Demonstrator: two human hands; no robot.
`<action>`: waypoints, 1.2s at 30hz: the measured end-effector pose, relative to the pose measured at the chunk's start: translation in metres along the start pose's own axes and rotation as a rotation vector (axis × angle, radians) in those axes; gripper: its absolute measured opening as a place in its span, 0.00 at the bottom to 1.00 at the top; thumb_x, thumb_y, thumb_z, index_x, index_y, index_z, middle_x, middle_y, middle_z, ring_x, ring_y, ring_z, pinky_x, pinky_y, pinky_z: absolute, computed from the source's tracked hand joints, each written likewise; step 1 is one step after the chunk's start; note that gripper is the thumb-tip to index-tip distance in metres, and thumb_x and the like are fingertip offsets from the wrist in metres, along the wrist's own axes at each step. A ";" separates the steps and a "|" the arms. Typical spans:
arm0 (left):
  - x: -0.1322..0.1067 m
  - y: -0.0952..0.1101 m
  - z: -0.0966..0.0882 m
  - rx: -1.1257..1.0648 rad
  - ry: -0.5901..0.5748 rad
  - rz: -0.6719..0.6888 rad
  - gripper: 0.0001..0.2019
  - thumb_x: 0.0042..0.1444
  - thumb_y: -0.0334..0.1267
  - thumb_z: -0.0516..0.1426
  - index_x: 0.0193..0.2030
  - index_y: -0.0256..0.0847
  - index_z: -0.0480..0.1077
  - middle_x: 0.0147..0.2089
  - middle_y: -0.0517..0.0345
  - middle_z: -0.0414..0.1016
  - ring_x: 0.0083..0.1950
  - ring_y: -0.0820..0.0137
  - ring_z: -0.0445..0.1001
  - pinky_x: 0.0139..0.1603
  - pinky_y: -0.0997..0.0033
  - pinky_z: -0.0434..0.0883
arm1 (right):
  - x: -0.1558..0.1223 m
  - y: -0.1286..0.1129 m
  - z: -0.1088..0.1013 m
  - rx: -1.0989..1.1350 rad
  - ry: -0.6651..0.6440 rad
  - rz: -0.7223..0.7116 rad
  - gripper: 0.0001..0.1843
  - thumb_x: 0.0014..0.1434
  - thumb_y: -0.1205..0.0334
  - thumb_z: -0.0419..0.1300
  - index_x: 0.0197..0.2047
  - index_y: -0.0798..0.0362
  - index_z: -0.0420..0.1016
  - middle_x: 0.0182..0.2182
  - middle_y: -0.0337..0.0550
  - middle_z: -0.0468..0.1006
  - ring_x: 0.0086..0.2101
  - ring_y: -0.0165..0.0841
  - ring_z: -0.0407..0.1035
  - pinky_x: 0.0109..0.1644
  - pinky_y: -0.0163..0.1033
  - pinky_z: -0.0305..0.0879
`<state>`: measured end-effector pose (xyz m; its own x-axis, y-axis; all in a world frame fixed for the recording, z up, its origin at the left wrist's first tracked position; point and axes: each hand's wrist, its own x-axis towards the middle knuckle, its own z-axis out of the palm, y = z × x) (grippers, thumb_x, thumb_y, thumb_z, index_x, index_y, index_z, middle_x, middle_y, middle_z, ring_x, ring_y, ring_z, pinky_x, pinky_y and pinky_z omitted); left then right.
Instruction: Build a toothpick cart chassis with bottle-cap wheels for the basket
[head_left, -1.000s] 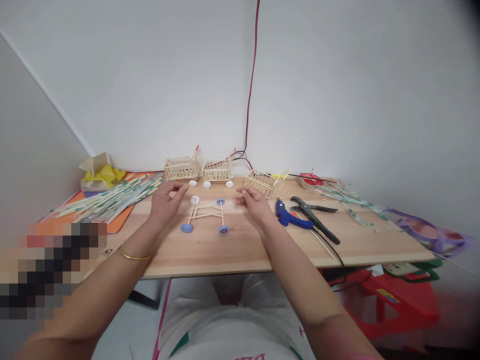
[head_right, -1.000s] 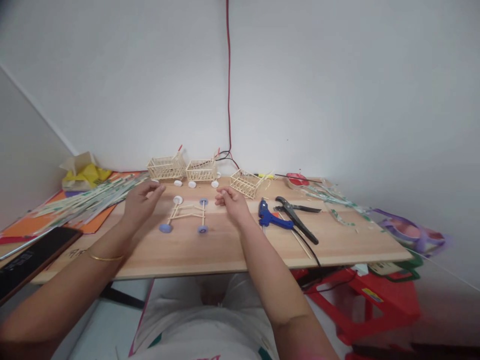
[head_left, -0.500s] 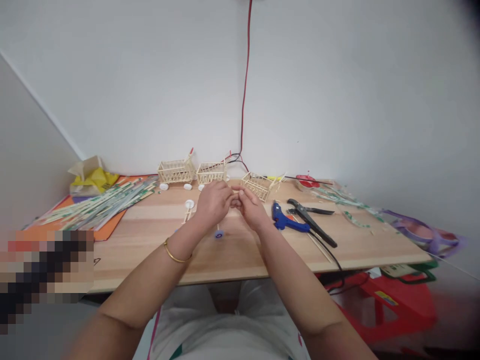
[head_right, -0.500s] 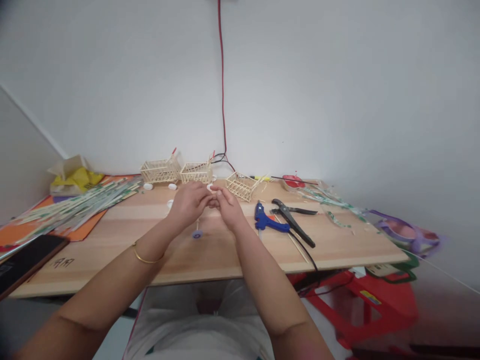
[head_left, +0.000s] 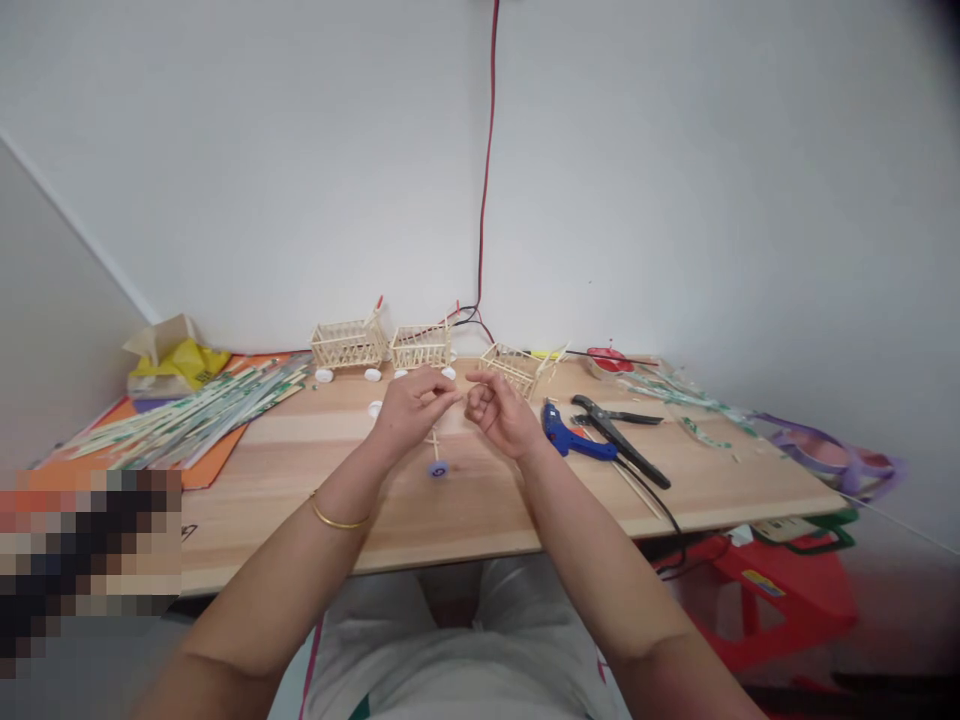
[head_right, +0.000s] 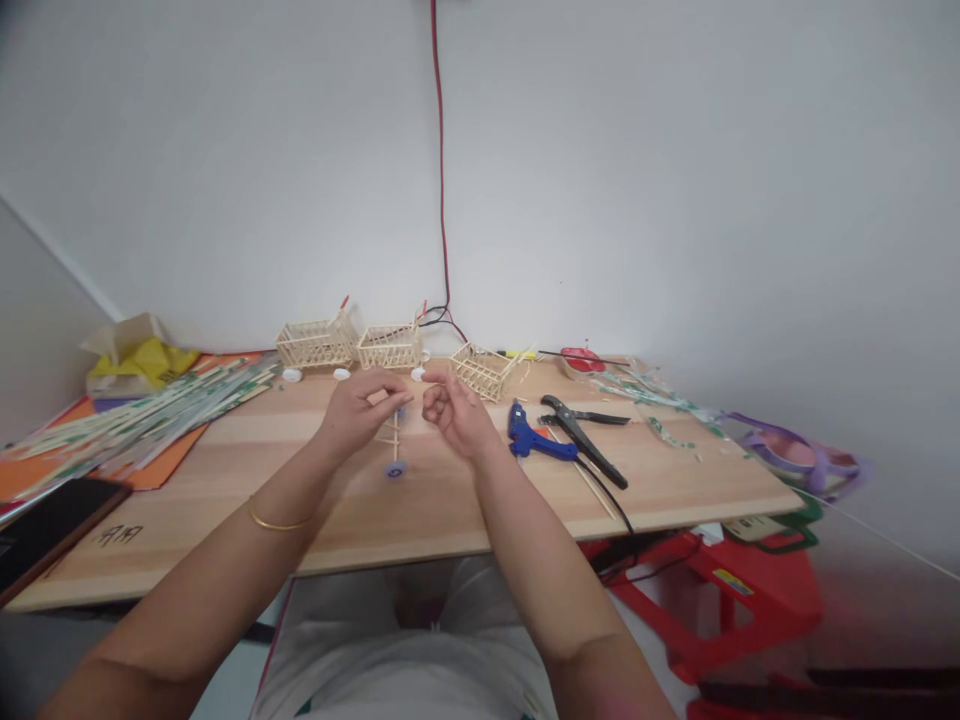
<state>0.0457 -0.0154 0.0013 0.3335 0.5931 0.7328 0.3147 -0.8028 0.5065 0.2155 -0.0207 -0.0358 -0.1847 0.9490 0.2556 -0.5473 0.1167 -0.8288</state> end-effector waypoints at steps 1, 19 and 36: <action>-0.001 0.001 0.002 -0.012 -0.021 0.037 0.06 0.56 0.35 0.58 0.29 0.39 0.72 0.31 0.57 0.77 0.35 0.71 0.73 0.39 0.71 0.68 | 0.000 0.000 0.000 0.030 -0.012 0.013 0.20 0.58 0.43 0.57 0.41 0.51 0.74 0.22 0.35 0.68 0.22 0.25 0.59 0.30 0.35 0.58; -0.006 0.006 0.004 -0.247 -0.018 -0.233 0.09 0.56 0.39 0.58 0.42 0.39 0.74 0.39 0.53 0.79 0.40 0.67 0.77 0.43 0.67 0.72 | -0.005 0.003 -0.002 -0.237 -0.191 0.054 0.21 0.55 0.43 0.61 0.39 0.53 0.76 0.33 0.41 0.73 0.25 0.25 0.60 0.30 0.33 0.57; -0.006 -0.002 0.006 0.165 -0.062 0.044 0.13 0.55 0.36 0.60 0.47 0.41 0.72 0.36 0.54 0.79 0.42 0.64 0.76 0.48 0.62 0.70 | -0.008 -0.005 0.004 -0.762 -0.047 -0.131 0.30 0.56 0.34 0.51 0.20 0.53 0.63 0.18 0.34 0.60 0.21 0.26 0.53 0.27 0.35 0.50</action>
<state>0.0482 -0.0175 -0.0069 0.4026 0.5641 0.7209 0.4384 -0.8102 0.3892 0.2166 -0.0304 -0.0316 -0.2011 0.9019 0.3824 0.1421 0.4131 -0.8995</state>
